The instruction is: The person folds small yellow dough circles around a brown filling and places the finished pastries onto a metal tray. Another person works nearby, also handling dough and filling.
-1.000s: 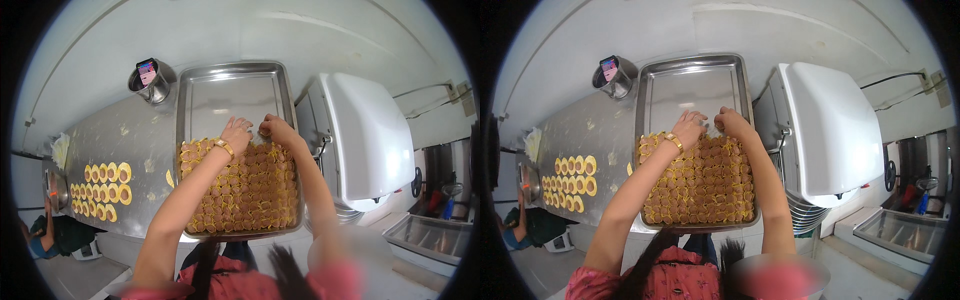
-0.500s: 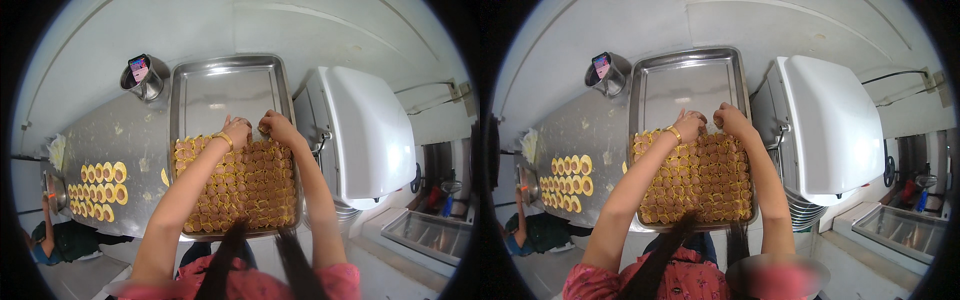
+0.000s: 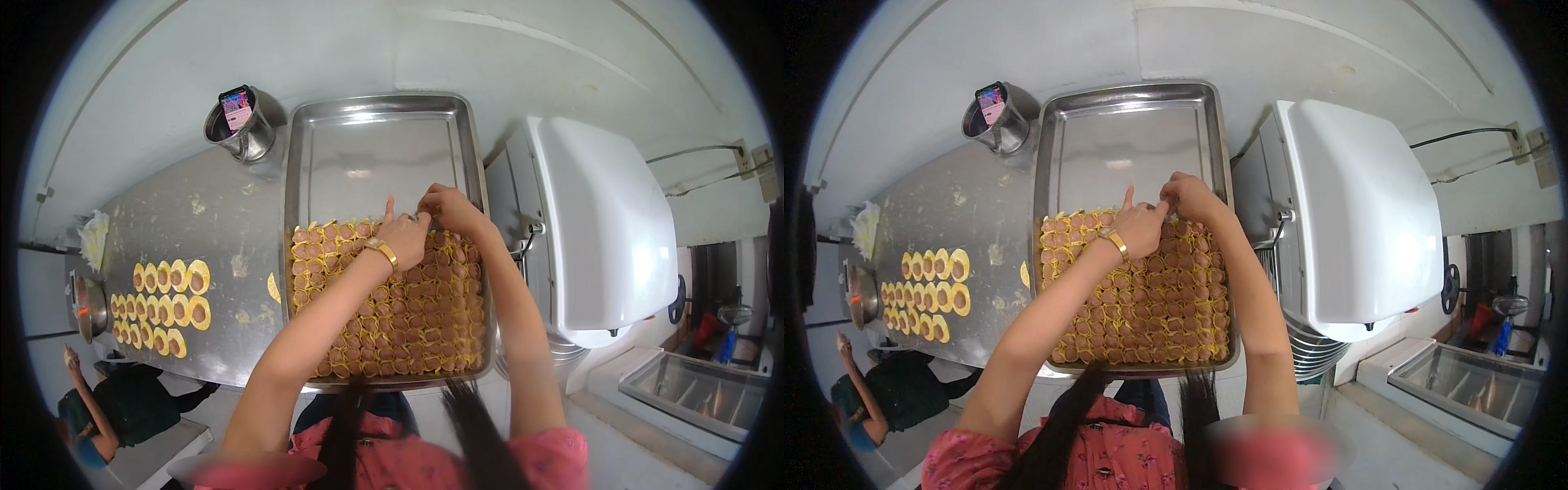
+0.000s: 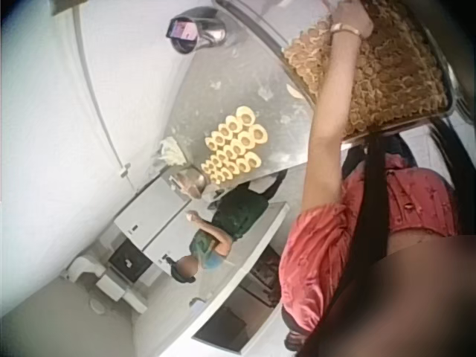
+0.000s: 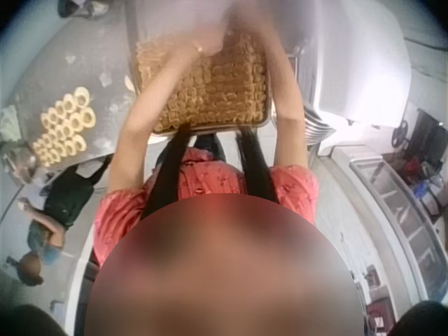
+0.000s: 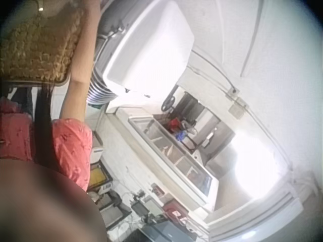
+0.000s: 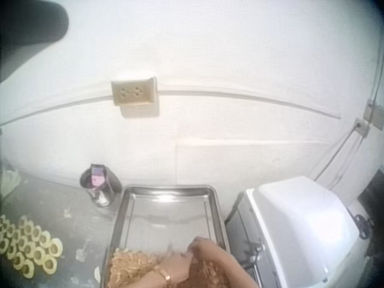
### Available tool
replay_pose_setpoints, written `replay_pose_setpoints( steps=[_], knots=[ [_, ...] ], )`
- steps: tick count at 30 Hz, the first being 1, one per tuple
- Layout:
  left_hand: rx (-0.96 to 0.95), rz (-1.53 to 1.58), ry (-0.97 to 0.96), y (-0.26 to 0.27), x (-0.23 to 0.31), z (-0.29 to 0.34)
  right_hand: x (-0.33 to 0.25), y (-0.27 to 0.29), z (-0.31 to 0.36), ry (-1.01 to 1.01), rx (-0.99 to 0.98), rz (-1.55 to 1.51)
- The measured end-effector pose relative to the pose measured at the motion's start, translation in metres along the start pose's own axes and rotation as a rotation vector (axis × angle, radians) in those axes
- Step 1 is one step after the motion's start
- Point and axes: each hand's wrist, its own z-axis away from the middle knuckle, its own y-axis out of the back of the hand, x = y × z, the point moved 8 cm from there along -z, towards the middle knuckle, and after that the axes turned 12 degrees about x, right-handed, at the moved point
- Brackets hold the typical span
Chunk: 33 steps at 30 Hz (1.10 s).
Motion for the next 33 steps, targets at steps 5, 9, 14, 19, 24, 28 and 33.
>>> replay_pose_setpoints(
  steps=[5, 9, 14, 19, 24, 28, 33],
  knots=[
    [0.116, 0.017, 0.053, 0.009, 0.005, 0.016, -0.023, -0.015, -0.002, 0.094, -0.144, 0.056],
    [0.331, 0.147, 0.016, 0.052, 0.003, 0.049, -0.017, -0.025, 0.001, 0.122, -0.209, 0.167],
    [0.398, 0.176, 0.17, 0.095, -0.049, 0.111, -0.024, -0.028, 0.001, 0.078, -0.233, 0.127],
    [0.437, 0.254, 0.318, 0.087, -0.102, 0.176, -0.019, -0.027, 0.005, 0.062, -0.152, 0.024],
    [0.417, 0.306, 0.484, 0.058, -0.133, 0.235, -0.019, -0.027, 0.009, 0.119, -0.144, 0.103],
    [0.373, 0.321, 0.575, 0.043, -0.143, 0.267, -0.021, -0.025, 0.005, 0.029, -0.146, 0.102],
    [0.399, 0.32, 0.588, 0.042, -0.147, 0.285, -0.023, -0.019, 0.008, -0.004, -0.061, 0.084]
  ],
)
